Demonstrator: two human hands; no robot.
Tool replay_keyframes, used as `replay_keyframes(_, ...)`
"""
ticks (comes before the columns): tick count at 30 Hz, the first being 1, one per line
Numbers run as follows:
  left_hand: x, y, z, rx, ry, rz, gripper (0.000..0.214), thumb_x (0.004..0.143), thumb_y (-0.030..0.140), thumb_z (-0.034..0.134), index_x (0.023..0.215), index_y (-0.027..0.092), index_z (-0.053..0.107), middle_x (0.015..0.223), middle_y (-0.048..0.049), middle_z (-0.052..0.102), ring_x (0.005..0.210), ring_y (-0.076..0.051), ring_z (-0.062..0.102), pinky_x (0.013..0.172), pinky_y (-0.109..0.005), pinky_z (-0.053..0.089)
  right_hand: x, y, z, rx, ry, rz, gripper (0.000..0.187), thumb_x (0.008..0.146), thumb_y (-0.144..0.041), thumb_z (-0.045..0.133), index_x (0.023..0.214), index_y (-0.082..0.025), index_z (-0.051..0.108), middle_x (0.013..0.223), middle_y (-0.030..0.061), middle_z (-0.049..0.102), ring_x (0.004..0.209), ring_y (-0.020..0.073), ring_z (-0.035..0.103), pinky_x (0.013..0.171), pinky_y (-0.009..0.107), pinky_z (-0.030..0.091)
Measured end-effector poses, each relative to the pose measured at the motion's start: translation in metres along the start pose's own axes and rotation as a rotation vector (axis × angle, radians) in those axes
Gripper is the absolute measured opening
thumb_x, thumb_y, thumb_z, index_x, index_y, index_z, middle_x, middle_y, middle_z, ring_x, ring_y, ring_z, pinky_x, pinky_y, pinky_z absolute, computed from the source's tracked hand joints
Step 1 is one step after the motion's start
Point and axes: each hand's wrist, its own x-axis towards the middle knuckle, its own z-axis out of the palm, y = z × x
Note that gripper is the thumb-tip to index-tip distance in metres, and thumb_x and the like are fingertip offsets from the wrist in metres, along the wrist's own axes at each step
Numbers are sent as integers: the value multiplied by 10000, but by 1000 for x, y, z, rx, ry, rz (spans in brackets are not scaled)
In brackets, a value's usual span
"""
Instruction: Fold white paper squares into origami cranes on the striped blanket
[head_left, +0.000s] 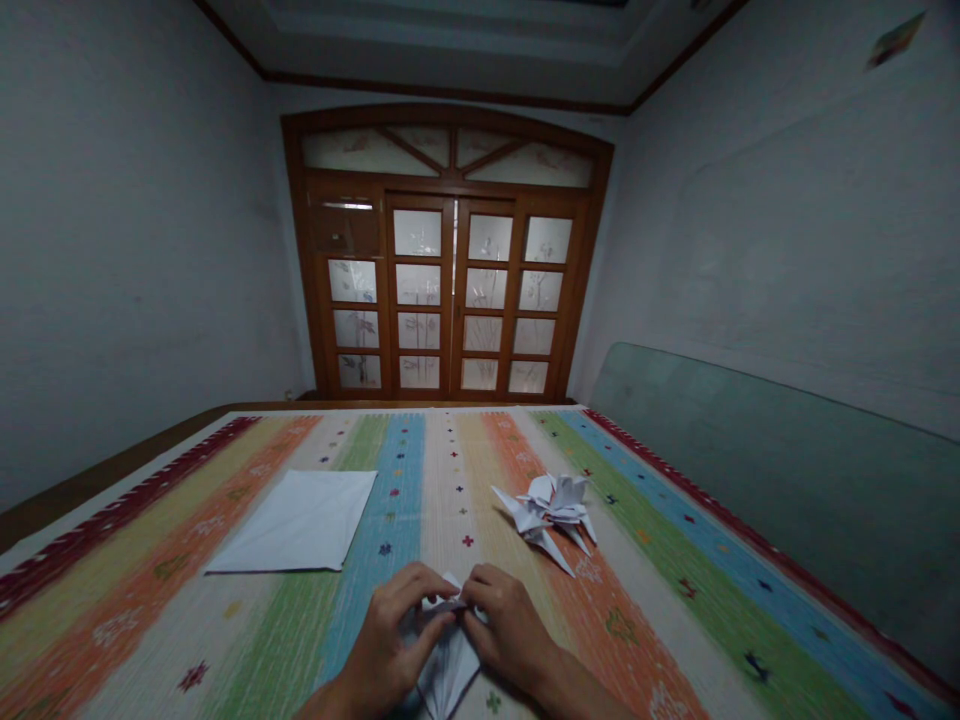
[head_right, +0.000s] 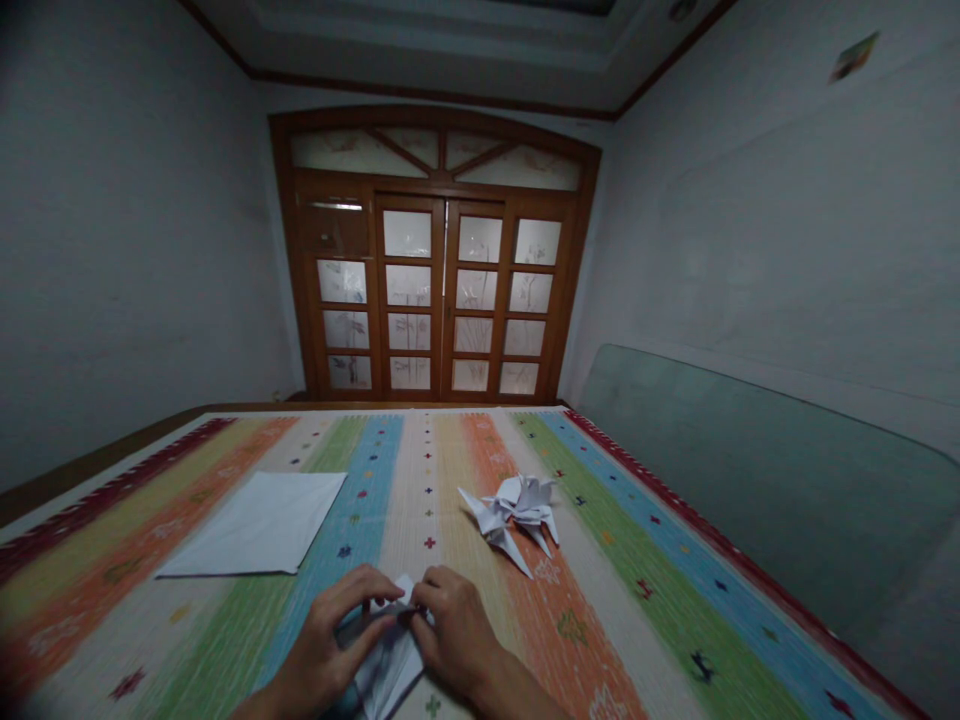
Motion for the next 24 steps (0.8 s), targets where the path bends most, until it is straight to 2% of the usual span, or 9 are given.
replay_keyframes(10,-2,-1,3,49,47,68,150,971,272,636,914,214,762,780,-50,746,708,-192,684,654,-272,528,0,3,3,-27,-3,-8,108,812,-84,657,816,-188,688,861,41,667,817,193,620,701,262,398)
replay_keyframes(19,2,-2,4,-97,60,-102,226,949,348,671,802,208,770,777,-44,773,721,-191,707,669,-258,520,1,2,2,-5,4,-3,104,823,-87,663,830,-184,699,852,42,666,809,187,632,702,257,407)
replay_keyframes(24,2,-2,2,-110,68,-84,213,950,335,668,815,206,769,778,-48,769,728,-194,700,685,-270,519,0,1,-1,41,-7,-29,192,834,-73,632,940,-199,732,900,52,670,837,189,639,727,260,430)
